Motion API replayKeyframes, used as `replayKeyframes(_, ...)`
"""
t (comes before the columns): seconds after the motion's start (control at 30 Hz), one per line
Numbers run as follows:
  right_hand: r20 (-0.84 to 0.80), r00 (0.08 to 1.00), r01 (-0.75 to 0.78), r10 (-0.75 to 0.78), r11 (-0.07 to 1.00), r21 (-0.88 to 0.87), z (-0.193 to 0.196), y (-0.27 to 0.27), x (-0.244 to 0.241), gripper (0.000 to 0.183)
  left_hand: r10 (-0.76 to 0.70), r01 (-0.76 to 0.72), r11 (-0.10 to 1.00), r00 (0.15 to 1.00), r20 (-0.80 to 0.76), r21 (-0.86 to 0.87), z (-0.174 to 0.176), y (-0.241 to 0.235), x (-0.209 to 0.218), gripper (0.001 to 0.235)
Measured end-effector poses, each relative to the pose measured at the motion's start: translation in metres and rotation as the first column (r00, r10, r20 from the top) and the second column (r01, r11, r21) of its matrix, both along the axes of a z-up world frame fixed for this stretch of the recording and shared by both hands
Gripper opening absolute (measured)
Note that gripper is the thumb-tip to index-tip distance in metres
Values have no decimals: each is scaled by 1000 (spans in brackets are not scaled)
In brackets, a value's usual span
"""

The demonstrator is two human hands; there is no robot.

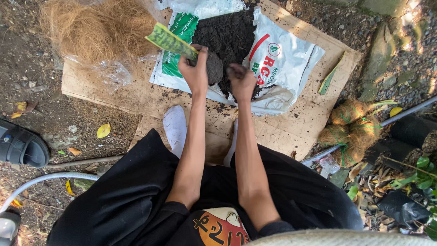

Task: The person sits cross-legged on a cardboard sheet and repeatedly scoops dark soil from a white sack to pack it around a small plant with a long variegated leaf. The person uses both hands to press and shape the soil into a compact ball around the plant's base.

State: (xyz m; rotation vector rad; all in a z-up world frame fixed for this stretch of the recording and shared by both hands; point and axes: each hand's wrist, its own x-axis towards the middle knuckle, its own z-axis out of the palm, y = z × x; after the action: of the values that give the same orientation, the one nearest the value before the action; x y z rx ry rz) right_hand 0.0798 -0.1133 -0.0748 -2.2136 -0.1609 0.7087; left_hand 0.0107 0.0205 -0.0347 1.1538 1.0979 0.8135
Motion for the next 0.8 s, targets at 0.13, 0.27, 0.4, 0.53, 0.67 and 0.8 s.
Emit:
replayKeyframes(0.13, -57, 982, 189, -182, 896, 402, 48, 8, 10, 26, 4, -4, 1000, 1000, -6, -24, -5, -2, 14, 11)
replayKeyframes(0.27, 74, 974, 170, -213, 909, 380, 80, 26, -12, 31, 10, -7, 998, 999, -45, 63, -9, -7, 35, 13)
replayKeyframes(0.4, 274, 954, 24, -118, 946, 323, 83, 30, -25, 32, -3, 11, 996, 995, -102, 85, -8, -9, 43, 14)
replayKeyframes(0.53, 244, 962, 10, -123, 908, 419, 62, 23, -12, 41, -26, 35, 996, 993, -111, 83, 4, -15, 50, 19)
replayKeyframes(0.67, -118, 974, 225, -195, 742, 632, 20, 33, -16, 48, -121, 178, 966, 952, -280, 187, 26, -30, 53, 26)
replayKeyframes(0.8, -604, 756, 649, -251, 402, 645, -14, 38, -9, 51, -269, 518, 710, 825, -497, 477, 43, -26, 51, 33)
